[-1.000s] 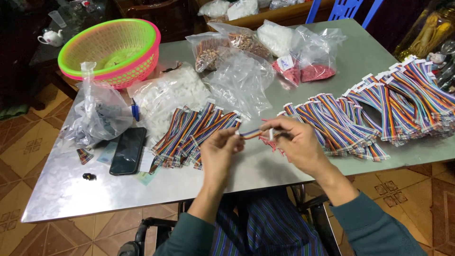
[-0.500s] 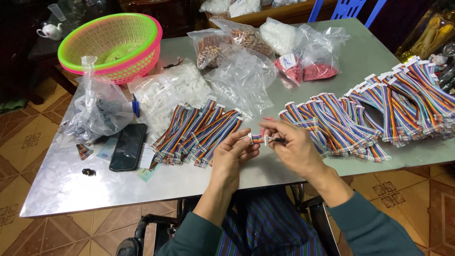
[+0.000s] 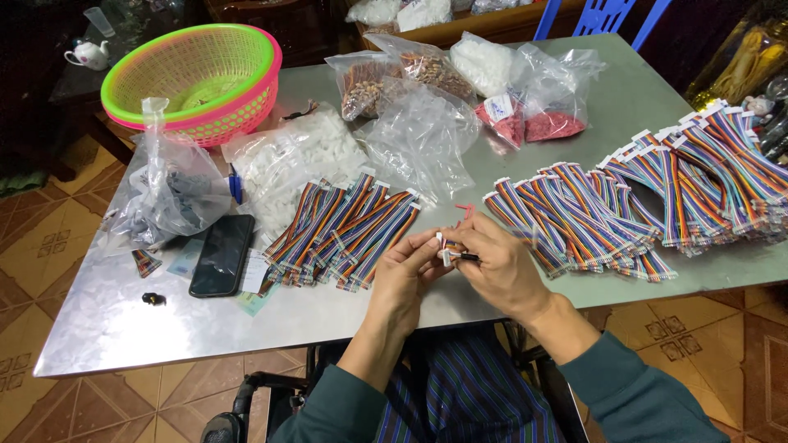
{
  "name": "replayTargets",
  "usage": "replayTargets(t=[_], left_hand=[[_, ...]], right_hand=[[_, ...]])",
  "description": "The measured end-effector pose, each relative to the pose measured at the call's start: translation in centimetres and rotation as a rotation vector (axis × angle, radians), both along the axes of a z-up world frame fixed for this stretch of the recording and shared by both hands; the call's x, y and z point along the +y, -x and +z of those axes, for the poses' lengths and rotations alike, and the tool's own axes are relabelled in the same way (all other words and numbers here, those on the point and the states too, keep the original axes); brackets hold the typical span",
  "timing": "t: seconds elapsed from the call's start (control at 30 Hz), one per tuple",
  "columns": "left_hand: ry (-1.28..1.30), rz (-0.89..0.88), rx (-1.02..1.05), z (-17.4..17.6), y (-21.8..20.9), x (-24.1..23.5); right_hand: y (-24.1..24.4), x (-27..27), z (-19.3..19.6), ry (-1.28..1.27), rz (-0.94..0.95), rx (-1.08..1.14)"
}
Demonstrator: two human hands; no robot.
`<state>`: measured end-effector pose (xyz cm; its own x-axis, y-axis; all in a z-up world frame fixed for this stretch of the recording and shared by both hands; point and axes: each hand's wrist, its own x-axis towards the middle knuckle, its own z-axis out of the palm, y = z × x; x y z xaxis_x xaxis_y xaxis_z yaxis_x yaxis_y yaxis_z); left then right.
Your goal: Bundling multi-colored ribbon cables using small red plastic ties at a workspace
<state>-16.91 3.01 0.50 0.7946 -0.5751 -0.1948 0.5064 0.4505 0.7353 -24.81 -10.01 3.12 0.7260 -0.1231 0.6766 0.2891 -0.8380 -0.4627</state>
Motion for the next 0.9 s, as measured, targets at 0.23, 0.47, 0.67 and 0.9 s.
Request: replayTargets(t=[0.23,0.47,0.67,0.9], left_hand=[[0.008,-0.056,0.030,-1.1,-0.8,-0.1],[-0.029,0.038,-0.075,-1.4,-0.7,-0.3],[-0.087,0.027,-0.146,-0.9,0.1,-0.2],[-0.207,0.026,-0.311,-2.5,-0.6,-0.8]], right_hand=[[0.5,0.7,-0.4,0.035,0.029,0.045],[1.0,-1.5,0.4,-0.069,0.032,0.228],[0.5,-0.9,0.5,-0.020,-0.006,0.367],[-0.4,-1.1,-1.9,0.004,-0.106,0.417]])
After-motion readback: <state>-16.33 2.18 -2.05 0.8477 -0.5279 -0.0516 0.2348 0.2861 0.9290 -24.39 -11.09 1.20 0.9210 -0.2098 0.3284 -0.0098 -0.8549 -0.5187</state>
